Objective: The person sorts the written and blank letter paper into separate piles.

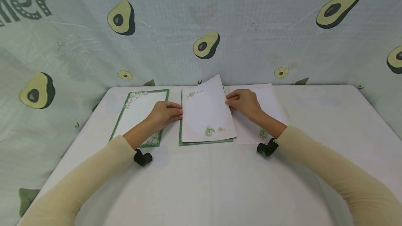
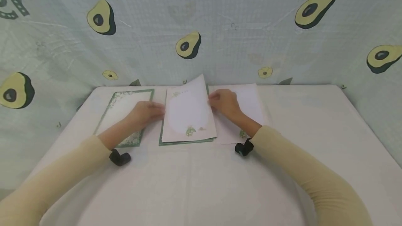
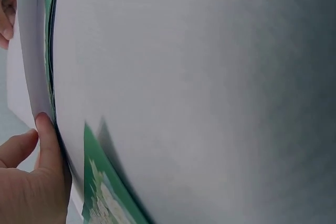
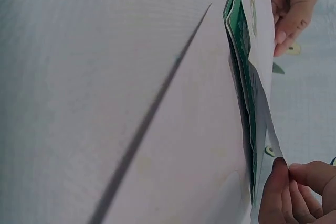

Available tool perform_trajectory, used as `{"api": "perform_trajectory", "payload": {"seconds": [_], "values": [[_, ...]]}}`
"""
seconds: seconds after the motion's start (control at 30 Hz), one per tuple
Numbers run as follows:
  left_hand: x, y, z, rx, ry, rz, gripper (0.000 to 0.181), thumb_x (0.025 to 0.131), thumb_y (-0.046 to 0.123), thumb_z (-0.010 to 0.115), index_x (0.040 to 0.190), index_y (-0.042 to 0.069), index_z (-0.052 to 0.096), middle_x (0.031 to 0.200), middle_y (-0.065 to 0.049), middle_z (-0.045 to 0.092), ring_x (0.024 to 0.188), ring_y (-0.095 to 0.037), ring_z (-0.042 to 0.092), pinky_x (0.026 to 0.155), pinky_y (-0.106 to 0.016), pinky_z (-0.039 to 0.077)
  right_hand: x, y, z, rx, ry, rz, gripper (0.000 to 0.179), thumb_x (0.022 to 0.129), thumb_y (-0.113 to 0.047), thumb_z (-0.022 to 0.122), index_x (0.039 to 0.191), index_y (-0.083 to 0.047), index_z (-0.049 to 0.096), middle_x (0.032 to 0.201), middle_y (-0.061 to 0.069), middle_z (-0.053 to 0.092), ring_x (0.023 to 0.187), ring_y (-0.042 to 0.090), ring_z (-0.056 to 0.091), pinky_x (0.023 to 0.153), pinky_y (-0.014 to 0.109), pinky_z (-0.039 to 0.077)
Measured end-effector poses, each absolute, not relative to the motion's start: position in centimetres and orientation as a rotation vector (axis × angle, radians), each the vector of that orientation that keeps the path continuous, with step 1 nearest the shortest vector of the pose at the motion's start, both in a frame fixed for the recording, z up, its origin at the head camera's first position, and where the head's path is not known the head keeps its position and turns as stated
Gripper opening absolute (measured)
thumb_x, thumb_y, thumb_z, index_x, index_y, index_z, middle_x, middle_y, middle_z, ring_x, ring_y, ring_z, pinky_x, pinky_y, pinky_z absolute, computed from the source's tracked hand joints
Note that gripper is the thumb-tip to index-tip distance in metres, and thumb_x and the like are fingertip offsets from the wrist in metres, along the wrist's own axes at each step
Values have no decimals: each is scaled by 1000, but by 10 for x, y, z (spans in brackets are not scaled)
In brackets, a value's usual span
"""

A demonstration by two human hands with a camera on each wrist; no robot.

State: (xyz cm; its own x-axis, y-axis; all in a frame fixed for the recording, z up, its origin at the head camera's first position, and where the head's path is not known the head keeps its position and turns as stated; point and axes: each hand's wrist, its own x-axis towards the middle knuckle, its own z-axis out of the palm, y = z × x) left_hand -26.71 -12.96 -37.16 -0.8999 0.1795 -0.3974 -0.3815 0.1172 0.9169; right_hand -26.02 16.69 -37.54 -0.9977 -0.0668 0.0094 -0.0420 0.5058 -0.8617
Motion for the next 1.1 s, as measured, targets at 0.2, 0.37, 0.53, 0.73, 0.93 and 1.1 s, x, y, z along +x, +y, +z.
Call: {"api": "perform_trajectory", "payload": {"seconds": [0.2,0.37,0.53,0.73,0.93,1.1], "values": [[-269,-126,-370,-218,2037,1826,33,88,-6,62,119,-13,56,102,-17,60,88,-20,68,83,-31,57,-262,168,-373,-110,2710,-1570,18,86,-13,71,101,-4,70,93,11,72,78,20,71,69,26,59],[-267,-119,-366,-200,2093,1811,32,87,-7,63,118,-13,57,101,-17,61,87,-22,69,83,-32,57,-263,169,-373,-110,2718,-1586,16,86,-13,71,99,-4,71,93,11,72,77,17,71,69,25,59],[-264,-117,-365,-201,2184,1798,30,87,-2,65,116,-8,61,106,-19,63,88,-20,69,83,-31,57,-263,172,-373,-131,2733,-1590,17,86,-14,71,100,-5,71,94,10,72,77,17,71,70,26,59],[-267,-118,-369,-178,2263,1899,27,85,1,68,112,-3,66,102,-15,69,83,-14,70,82,-31,58,-260,176,-368,-106,2749,-1682,20,87,-17,71,103,-6,70,96,10,72,80,19,71,72,28,59],[-266,-116,-365,-102,2163,2157,27,84,0,69,110,-5,66,102,-14,68,88,-17,69,81,-29,58,-260,181,-365,-57,2685,-1862,21,86,-19,72,104,-8,70,96,10,71,81,16,71,74,26,59],[-265,-112,-362,-90,2121,2261,25,81,0,72,106,-4,69,103,-12,68,88,-17,69,82,-30,57,-258,183,-363,-71,2658,-1944,25,85,-22,72,105,-7,70,97,10,71,81,15,70,74,26,59]]}}
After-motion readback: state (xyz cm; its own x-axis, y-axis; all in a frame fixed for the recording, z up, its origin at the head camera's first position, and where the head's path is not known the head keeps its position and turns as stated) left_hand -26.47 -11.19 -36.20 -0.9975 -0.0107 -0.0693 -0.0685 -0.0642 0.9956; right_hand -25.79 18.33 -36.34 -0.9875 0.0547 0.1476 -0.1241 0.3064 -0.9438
